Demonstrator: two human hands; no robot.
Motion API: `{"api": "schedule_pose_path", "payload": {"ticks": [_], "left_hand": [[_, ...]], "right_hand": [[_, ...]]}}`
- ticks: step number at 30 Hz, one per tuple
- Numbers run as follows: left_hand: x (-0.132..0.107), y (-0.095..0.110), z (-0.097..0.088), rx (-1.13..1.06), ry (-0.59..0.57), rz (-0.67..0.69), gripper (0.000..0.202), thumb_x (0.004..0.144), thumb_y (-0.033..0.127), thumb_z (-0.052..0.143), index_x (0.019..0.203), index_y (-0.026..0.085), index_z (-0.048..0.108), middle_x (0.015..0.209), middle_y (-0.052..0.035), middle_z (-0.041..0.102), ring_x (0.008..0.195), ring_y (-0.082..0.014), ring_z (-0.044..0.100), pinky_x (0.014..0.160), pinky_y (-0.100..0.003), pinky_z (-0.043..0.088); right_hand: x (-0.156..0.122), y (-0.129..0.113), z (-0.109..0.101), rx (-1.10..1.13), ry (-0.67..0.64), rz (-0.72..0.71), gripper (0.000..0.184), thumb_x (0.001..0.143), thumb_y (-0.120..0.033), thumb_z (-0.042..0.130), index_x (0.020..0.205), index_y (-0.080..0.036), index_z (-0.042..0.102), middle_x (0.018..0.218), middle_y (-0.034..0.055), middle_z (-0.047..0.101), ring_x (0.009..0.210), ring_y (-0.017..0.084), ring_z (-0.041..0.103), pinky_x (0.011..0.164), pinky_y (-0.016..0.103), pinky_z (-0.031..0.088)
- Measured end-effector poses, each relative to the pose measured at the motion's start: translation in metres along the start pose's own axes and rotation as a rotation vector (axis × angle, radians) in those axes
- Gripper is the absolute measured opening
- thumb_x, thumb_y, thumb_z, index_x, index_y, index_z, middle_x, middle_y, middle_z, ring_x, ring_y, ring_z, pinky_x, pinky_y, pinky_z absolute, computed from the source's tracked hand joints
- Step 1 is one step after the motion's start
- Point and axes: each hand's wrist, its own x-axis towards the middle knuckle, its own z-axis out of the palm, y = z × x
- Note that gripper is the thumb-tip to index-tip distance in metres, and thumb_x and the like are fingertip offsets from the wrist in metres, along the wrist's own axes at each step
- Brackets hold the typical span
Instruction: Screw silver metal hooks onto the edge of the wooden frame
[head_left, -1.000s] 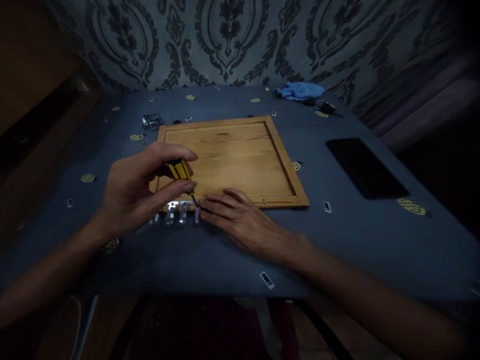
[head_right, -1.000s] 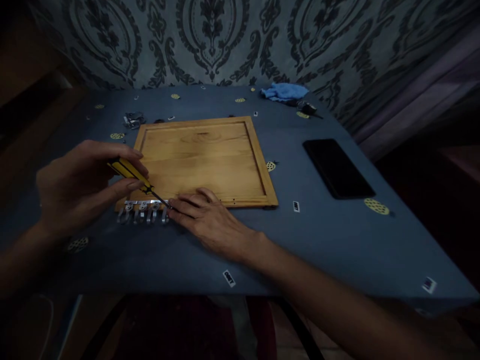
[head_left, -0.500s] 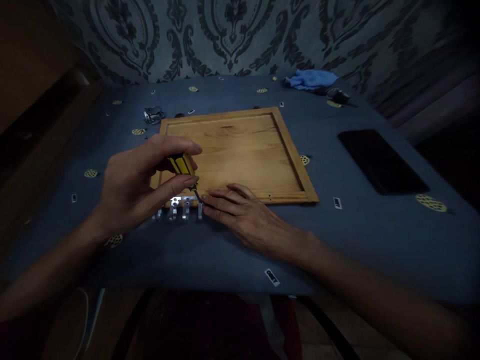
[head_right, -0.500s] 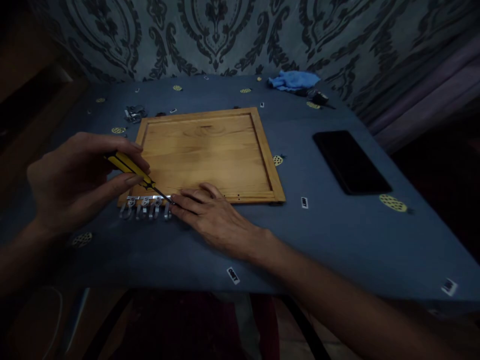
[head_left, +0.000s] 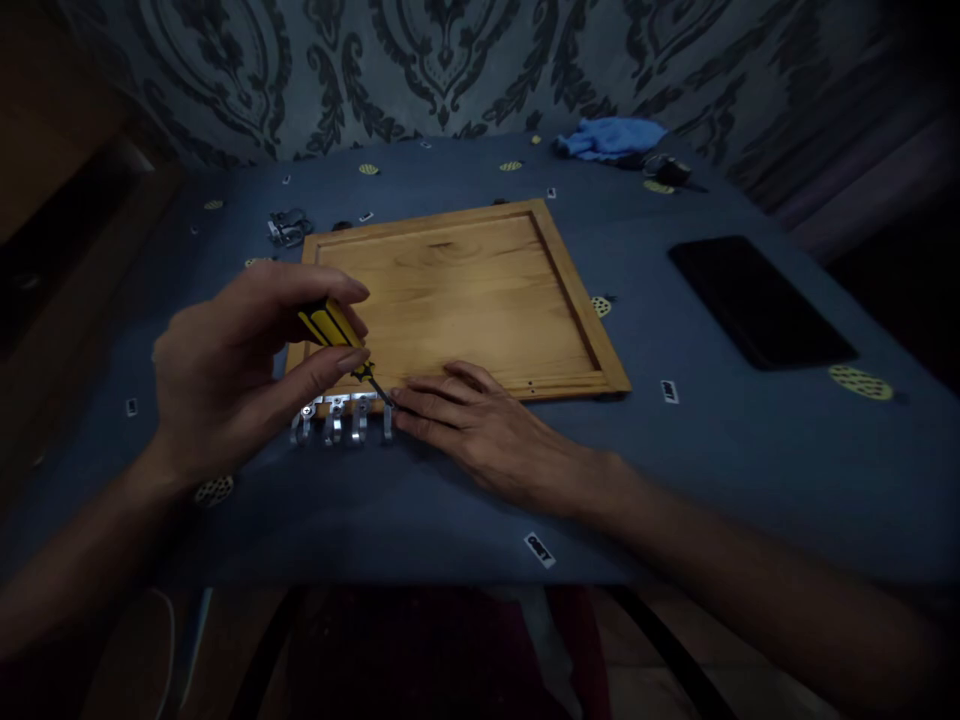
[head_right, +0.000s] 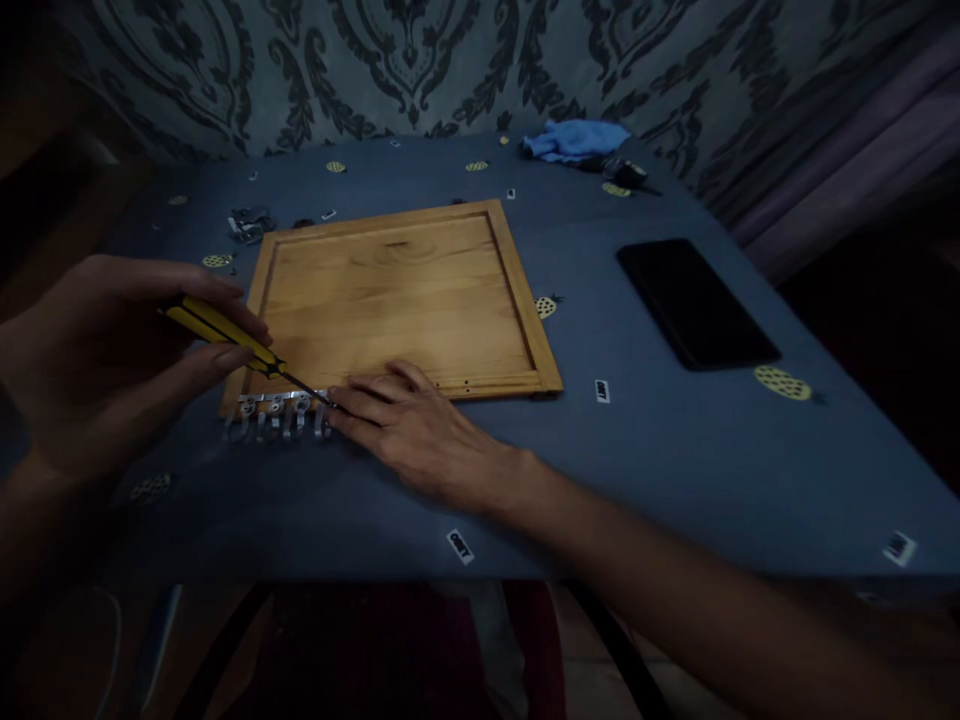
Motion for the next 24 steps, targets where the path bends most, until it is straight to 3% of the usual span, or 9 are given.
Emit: {"api": "schedule_pose_path", "payload": {"ticks": [9,18,24], "left_hand": [[0.004,0.007,0.000,0.024,-0.001,-0.013,0.041,0.080,0.013,0.082,0.116,0.029,0.073,0.096,0.0016,0.076,0.080,-0.0140,0.073,0.065,-0.029,0.062],[0.004,0.017,-0.004,0.126,-0.040,-0.135,0.028,0.082,0.021,0.081,0.106,0.033,0.074,0.098,0.0034,0.078,0.079,-0.0178,0.074,0.069,-0.037,0.062],[0.003,0.018,-0.005,0.145,-0.032,-0.108,0.029,0.079,0.024,0.085,0.105,0.034,0.075,0.098,0.0062,0.079,0.078,-0.0174,0.074,0.070,-0.039,0.062]], "right_hand": [[-0.001,0.000,0.000,0.002,-0.006,0.002,0.047,0.099,-0.009,0.049,0.145,-0.016,0.053,0.152,0.0110,0.057,0.145,0.026,0.047,0.118,0.054,0.035],[-0.001,0.001,0.004,-0.012,0.045,-0.013,0.045,0.101,-0.013,0.050,0.146,-0.016,0.053,0.151,0.0103,0.058,0.142,0.026,0.050,0.115,0.053,0.038],[-0.001,0.001,0.005,-0.026,0.040,-0.011,0.044,0.103,-0.014,0.048,0.146,-0.019,0.053,0.151,0.0085,0.058,0.142,0.025,0.051,0.116,0.052,0.038]]}}
